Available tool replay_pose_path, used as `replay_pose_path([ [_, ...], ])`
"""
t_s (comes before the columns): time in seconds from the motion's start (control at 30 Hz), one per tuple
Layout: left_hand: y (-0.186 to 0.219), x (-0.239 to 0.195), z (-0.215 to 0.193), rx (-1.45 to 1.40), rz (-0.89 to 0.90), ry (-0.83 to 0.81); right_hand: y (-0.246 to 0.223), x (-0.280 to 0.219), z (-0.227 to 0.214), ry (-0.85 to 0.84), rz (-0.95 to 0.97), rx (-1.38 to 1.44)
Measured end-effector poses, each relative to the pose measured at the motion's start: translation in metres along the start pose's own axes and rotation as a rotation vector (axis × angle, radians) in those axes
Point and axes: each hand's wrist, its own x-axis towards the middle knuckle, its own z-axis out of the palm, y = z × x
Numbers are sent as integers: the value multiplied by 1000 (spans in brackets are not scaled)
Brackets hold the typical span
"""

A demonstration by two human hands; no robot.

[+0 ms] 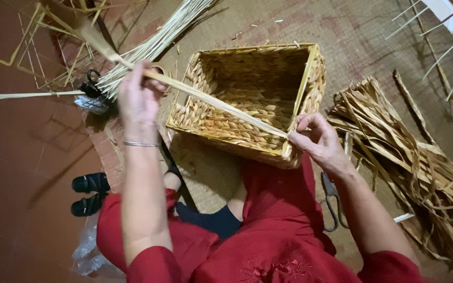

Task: The person weaves a rectangular basket using dried palm leaves, interlacing strips through the existing structure to build up the sides. They repeatedly insert and pull the leaves through the weave, adjusting tension and alignment.

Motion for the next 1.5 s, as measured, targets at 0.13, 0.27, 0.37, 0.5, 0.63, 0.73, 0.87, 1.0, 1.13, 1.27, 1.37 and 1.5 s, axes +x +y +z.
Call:
replay_pose_path([
  [0.13,26,27,-51,-30,61,36,-1,-6,-1,-28,20,75],
  [0.27,44,47,-73,7,161,159,-2,-11,4,-34,-25,24],
  [0.37,48,48,-73,272,277,206,-1,-16,6,-14,-30,8],
  [0.5,47,50,-80,659,422,128,2,-20,9,-5,-76,-72],
  [0.63,55,70,-122,866,381,37,2,-20,13,30,-24,-14],
  [0.73,64,77,-166,790,99,38,2,-21,16,41,-79,-62],
  [0.87,67,72,-195,720,196,202,3,-21,21,28,-138,-68],
  [1.0,55,65,-202,470,390,277,3,-20,23,35,-132,-71],
  [1.13,57,64,-197,967,697,229,1,-23,18,79,-88,-123],
  [1.27,76,45,-187,1156,401,-30,-2,-22,18,97,-6,46],
  [1.37,90,32,-188,1694,564,18,-4,-22,20,75,-11,57],
  [1.5,83,26,-191,1798,935,454,-7,-24,20,59,9,-1],
])
